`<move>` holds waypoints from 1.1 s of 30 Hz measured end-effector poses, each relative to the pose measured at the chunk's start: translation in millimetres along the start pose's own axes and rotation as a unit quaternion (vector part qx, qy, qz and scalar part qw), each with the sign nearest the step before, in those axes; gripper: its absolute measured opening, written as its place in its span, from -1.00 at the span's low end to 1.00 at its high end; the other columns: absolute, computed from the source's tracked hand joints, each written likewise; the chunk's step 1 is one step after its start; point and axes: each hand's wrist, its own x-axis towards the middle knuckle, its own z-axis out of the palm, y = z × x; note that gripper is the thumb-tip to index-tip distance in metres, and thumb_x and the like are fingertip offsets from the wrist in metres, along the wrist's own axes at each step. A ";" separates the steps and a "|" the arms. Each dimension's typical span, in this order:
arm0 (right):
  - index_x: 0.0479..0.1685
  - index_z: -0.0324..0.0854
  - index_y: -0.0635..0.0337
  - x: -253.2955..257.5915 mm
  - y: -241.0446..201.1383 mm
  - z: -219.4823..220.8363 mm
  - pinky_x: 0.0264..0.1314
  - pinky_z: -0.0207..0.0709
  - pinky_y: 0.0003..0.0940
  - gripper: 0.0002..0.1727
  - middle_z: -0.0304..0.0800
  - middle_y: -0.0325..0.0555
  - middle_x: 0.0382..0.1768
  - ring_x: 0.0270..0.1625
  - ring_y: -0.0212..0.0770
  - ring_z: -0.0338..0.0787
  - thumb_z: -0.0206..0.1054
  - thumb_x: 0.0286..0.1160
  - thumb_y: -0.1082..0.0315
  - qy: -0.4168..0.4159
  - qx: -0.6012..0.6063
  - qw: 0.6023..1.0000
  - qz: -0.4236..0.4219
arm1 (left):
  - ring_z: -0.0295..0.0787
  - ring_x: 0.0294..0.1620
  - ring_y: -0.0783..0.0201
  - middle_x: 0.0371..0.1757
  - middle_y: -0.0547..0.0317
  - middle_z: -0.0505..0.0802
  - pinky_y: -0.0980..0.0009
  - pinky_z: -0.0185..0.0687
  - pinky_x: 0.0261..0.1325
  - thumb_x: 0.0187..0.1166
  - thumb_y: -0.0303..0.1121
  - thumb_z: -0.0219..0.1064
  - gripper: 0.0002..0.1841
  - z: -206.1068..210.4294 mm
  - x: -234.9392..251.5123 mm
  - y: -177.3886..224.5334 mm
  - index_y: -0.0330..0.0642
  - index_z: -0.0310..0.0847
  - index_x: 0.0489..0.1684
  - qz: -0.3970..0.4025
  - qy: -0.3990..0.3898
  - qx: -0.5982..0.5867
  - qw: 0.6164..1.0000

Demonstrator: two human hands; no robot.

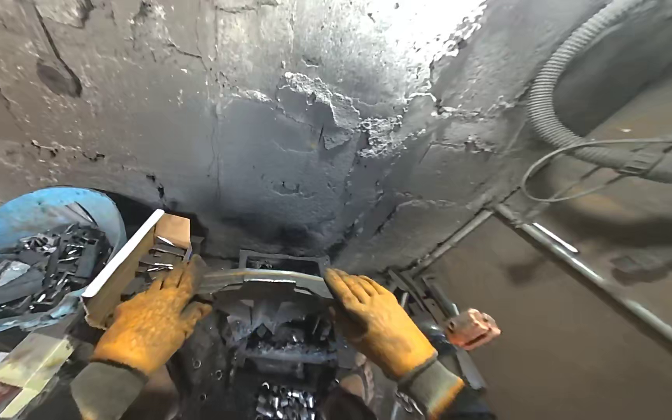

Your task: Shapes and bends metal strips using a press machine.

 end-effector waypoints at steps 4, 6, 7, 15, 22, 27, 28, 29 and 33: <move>0.63 0.54 -0.13 -2.0 2.2 3.9 0.61 0.53 -0.01 -0.41 0.71 -0.24 0.49 0.53 -0.18 0.68 0.15 0.66 -0.09 0.024 0.007 1.000 0.002 | 0.64 0.53 -0.20 0.76 0.09 0.50 -0.42 0.57 0.31 0.60 0.26 0.29 -0.15 -0.6 2.1 -0.4 0.25 0.12 0.91 -0.007 -0.018 0.035 0.999; 0.58 0.58 -0.13 1.7 3.7 -3.5 0.57 0.54 0.02 -0.40 0.76 -0.23 0.44 0.49 -0.17 0.71 0.11 0.66 -0.16 0.020 -0.024 0.999 -0.011 | 0.68 0.49 -0.14 0.67 0.15 0.61 -0.40 0.58 0.32 0.49 0.31 0.37 -0.14 -8.3 5.2 0.4 0.34 0.21 0.86 -0.004 -0.008 0.032 0.999; 0.55 0.61 -0.16 5.3 4.1 -9.2 0.56 0.55 0.02 -0.39 0.77 -0.26 0.41 0.47 -0.18 0.72 0.12 0.62 -0.21 0.016 -0.034 0.999 -0.013 | 0.66 0.51 -0.12 0.63 0.16 0.65 -0.39 0.57 0.35 0.38 0.36 0.42 -0.09 -9.7 7.0 0.0 0.34 0.27 0.82 0.008 0.016 0.029 0.999; 0.78 0.33 -0.11 7.0 -18.2 10.4 0.62 0.51 0.02 -0.20 0.55 -0.13 0.62 0.67 -0.10 0.51 0.42 0.44 0.04 -0.020 0.045 0.997 0.058 | 0.60 0.54 -0.21 0.74 0.20 0.52 -0.44 0.62 0.17 0.39 0.11 0.58 0.01 -7.7 21.1 10.5 0.48 0.00 0.92 0.056 -0.030 0.058 0.996; 0.77 0.34 -0.28 5.2 -16.6 10.1 0.58 0.55 -0.03 -0.19 0.56 -0.26 0.62 0.65 -0.18 0.53 0.49 0.41 0.05 -0.020 0.065 0.996 0.059 | 0.61 0.55 -0.14 0.73 0.26 0.54 -0.44 0.57 0.27 0.34 0.25 0.56 0.03 -7.9 21.9 9.4 0.52 0.01 0.91 0.049 -0.043 0.051 0.997; 0.74 0.38 -0.43 35.3 -14.4 -61.6 0.51 0.58 0.06 -0.19 0.69 -0.28 0.50 0.47 -0.17 0.70 0.49 0.34 -0.04 -0.135 0.117 0.972 0.151 | 0.87 0.03 -0.14 0.18 0.09 0.88 -0.37 0.67 0.01 0.42 0.22 0.38 -0.23 -74.4 9.0 24.9 0.34 0.36 0.73 0.078 -0.027 0.098 0.992; 0.70 0.42 -0.45 35.6 -12.5 -78.1 0.54 0.57 0.01 -0.20 0.70 -0.34 0.47 0.47 -0.24 0.69 0.52 0.31 -0.08 -0.087 0.131 0.975 0.159 | 0.87 -0.10 -0.13 -0.01 0.08 0.91 -0.33 0.68 -0.07 0.43 0.23 0.34 -0.32 -92.0 -0.1 25.8 0.35 0.47 0.61 0.072 -0.011 0.095 0.993; 0.71 0.41 -0.44 33.6 -10.5 -93.8 0.60 0.54 -0.03 -0.18 0.66 -0.39 0.51 0.53 -0.30 0.63 0.52 0.31 -0.15 -0.017 0.128 0.980 0.153 | 0.87 -0.12 -0.16 -0.07 0.03 0.91 -0.31 0.67 -0.07 0.47 0.26 0.29 -0.37 -110.0 -10.6 26.1 0.35 0.50 0.56 0.053 -0.014 0.091 0.994; 0.80 0.31 -0.17 -2.4 -15.3 -141.7 0.65 0.51 0.01 -0.12 0.56 -0.24 0.62 0.64 -0.21 0.56 0.32 0.46 -0.31 0.166 0.080 0.970 0.162 | 0.89 -0.01 -0.12 0.00 -0.09 0.91 -0.23 0.74 0.10 0.55 0.28 0.23 -0.36 -152.9 -67.4 12.8 0.07 0.62 0.48 -0.053 0.001 -0.058 0.997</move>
